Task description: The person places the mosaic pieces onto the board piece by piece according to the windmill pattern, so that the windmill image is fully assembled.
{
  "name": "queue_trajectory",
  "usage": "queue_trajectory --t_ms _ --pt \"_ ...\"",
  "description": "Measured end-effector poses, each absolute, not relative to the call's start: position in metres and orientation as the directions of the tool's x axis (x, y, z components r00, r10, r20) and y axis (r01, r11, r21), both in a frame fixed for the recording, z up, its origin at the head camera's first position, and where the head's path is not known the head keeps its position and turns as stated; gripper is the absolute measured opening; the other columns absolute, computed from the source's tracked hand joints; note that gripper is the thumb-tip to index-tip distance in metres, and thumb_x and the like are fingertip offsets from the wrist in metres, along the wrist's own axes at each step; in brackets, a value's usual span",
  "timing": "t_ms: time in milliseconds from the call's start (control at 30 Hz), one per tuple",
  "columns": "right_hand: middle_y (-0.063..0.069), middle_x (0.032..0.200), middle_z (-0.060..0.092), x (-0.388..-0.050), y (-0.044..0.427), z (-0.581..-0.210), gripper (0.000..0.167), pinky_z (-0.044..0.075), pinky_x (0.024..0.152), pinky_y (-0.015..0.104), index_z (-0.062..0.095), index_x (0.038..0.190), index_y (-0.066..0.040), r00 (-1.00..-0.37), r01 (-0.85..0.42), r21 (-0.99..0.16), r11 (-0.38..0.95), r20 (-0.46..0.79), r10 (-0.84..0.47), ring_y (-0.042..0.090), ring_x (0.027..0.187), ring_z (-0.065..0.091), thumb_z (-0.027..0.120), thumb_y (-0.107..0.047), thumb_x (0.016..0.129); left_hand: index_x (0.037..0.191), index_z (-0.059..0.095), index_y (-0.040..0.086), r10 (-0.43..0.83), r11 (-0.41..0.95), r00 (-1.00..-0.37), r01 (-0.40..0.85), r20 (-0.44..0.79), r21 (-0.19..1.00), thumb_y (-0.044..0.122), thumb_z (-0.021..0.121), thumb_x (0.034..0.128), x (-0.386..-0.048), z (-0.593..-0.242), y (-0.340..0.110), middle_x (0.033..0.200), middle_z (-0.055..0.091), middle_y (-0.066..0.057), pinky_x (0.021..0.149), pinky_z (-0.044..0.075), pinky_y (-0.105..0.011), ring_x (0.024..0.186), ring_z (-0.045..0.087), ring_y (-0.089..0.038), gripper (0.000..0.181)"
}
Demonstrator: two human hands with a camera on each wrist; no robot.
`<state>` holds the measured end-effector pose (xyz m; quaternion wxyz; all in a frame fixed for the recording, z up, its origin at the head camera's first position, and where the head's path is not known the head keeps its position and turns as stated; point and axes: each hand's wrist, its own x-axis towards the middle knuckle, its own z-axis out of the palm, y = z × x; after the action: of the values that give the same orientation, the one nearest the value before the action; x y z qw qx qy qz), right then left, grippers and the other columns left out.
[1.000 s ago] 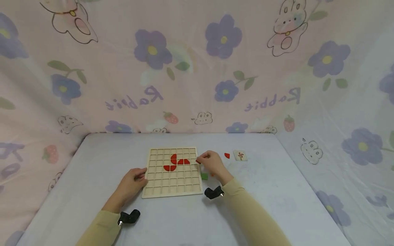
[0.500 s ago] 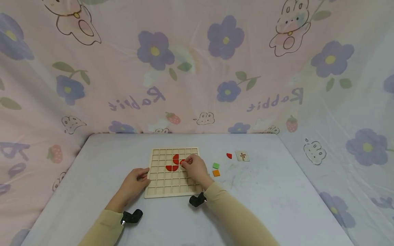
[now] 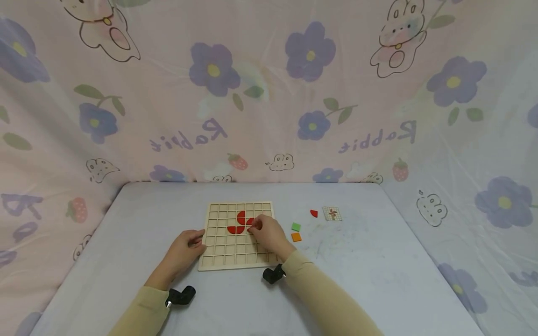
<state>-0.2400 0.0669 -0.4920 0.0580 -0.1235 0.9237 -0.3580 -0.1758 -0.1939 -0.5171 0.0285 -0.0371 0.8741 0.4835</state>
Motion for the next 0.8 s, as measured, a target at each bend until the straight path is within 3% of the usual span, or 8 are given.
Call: queue_trajectory --t_ms 200,800 --pt "-0.004 0.086 0.061 -0.237 0.071 -0.487 0.017 0.049 0.071 0.031 0.067 0.104 -0.009 -0.947 -0.206 -0.657 0.725 -0.052 -0.316 0.014 0.077 0.055 0.07 -0.017 0.089 0.135 0.052 -0.004 -0.032 0.529 -0.996 -0.087 -0.082 0.844 0.006 0.065 0.0889 -0.176 -0.517 -0.194 0.126 0.049 -0.017 0.09 0.048 -0.03 0.11 0.051 -0.024 0.049" --pt "-0.006 0.075 0.057 -0.238 0.061 -0.496 0.01 0.045 0.061 0.028 0.064 0.088 -0.015 -0.972 -0.188 -0.633 0.751 0.008 -0.237 0.013 0.068 0.052 0.071 -0.022 0.089 0.135 0.052 -0.004 -0.035 0.52 -0.996 -0.089 -0.083 0.849 0.004 0.065 0.0893 -0.175 -0.515 -0.193 0.125 0.049 -0.017 0.088 0.049 -0.025 0.11 0.052 -0.025 0.048"
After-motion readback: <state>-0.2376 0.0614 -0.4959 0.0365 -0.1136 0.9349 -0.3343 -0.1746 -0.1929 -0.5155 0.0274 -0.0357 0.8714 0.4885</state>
